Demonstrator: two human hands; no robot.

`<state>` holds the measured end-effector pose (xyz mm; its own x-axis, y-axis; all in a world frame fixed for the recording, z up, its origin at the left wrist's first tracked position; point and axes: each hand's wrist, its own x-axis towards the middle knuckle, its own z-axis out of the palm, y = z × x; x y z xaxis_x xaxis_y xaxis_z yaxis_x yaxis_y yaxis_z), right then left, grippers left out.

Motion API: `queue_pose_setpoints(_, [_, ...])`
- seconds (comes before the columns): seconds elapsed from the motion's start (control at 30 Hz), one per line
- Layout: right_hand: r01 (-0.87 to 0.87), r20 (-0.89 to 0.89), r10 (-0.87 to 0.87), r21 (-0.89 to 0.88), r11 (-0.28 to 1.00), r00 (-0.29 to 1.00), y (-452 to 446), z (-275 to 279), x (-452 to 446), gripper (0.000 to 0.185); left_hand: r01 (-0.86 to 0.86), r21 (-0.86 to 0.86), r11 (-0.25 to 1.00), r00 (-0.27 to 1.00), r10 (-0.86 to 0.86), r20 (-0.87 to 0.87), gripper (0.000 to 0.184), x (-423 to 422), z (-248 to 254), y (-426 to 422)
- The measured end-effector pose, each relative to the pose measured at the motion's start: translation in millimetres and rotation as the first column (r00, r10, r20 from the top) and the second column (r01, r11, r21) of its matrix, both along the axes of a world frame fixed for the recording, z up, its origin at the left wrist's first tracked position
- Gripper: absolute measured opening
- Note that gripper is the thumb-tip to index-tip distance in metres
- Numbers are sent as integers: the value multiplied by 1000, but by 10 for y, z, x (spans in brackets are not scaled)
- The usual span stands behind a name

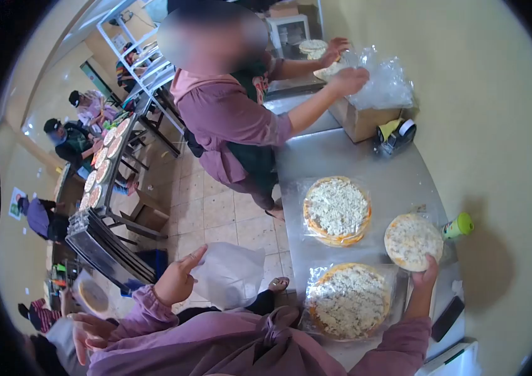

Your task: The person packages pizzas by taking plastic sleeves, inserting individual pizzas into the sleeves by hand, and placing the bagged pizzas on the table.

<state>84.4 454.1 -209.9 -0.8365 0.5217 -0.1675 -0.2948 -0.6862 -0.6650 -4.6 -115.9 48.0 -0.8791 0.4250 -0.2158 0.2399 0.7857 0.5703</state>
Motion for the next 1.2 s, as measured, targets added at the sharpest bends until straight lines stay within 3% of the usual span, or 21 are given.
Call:
queue_pose_setpoints(0.1, [31, -41, -30, 30, 999, 999, 18, 86, 92, 61, 55, 49, 997, 995, -51, -90, 72, -37, 77, 0])
queue_pose_setpoints(0.17, [4, -65, -4, -10, 1000, 998, 3, 327, 216, 61, 21, 57, 998, 999, -19, -42, 76, -84, 168, -22])
queue_pose_setpoints(0.23, [140, -59, -141, -32, 990, 988, -26, 605, 387, 58, -27, 259, 966, 998, 12, 61, 80, -130, 377, -26])
queue_pose_setpoints(0.27, [111, -169, -111, -15, 994, 979, -71, 798, 464, 57, -45, 388, 920, 992, -3, 123, 83, -146, 448, -38])
queue_pose_setpoints(0.3, [85, -274, -81, 4, 996, 958, -160, 1025, 565, 56, -44, 393, 918, 993, -3, 118, 83, -149, 553, -20])
queue_pose_setpoints(0.37, [73, -604, 68, 205, 976, 794, -717, 1710, 541, 59, -54, 557, 828, 988, -36, 149, 83, -145, 788, 57])
queue_pose_setpoints(0.4, [69, -684, 132, 259, 964, 718, -942, 1970, 552, 59, -33, 617, 786, 989, -63, 133, 83, -148, 860, 98])
queue_pose_setpoints(0.47, [61, -719, 170, 284, 957, 674, -1235, 2180, 613, 59, 8, 687, 726, 989, -107, 102, 81, -193, 925, 206])
queue_pose_setpoints(0.57, [90, -684, 105, 243, 966, 722, -1441, 2180, 722, 59, 72, 759, 647, 985, -164, 46, 79, -268, 1031, 536])
queue_pose_setpoints(0.63, [117, -645, 45, 207, 971, 763, -1529, 2095, 800, 60, 217, 829, 515, 951, -304, -59, 80, -332, 1041, 826])
queue_pose_setpoints(0.7, [158, -604, -27, 165, 974, 797, -1603, 2000, 916, 60, 344, 826, 446, 905, -392, -165, 81, -382, 996, 1175])
queue_pose_setpoints(0.8, [238, -555, -129, 129, 963, 822, -1731, 1924, 1096, 60, 404, 837, 369, 853, -483, -199, 80, -329, 912, 1753])
queue_pose_setpoints(0.87, [320, -533, -217, 108, 941, 818, -1875, 1903, 1292, 61, 563, 765, 313, 768, -540, -344, 77, -292, 728, 2121])
queue_pose_setpoints(0.9, [368, -526, -263, 102, 924, 808, -1965, 1909, 1399, 61, 565, 777, 278, 721, -625, -300, 77, -309, 612, 2279])
queue_pose_setpoints(0.97, [461, -511, -355, 92, 883, 783, -2201, 1915, 1632, 61, 825, 482, 295, 560, -533, -634, 74, -324, 343, 2658])
queue_pose_setpoints(1.07, [537, -496, -433, 83, 839, 753, -2574, 1924, 1830, 62, 937, 262, 230, 348, -625, -698, 71, -247, 42, 2993])
queue_pose_setpoints(1.1, [549, -475, -451, 83, 832, 755, -2710, 1887, 1851, 62, 948, 274, 164, 311, -665, -679, 71, -217, -79, 3078])
queue_pose_setpoints(1.2, [552, -403, -492, 38, 833, 771, -3111, 1777, 1835, 62, 981, 136, 135, 190, -776, -602, 75, -140, -313, 3230])
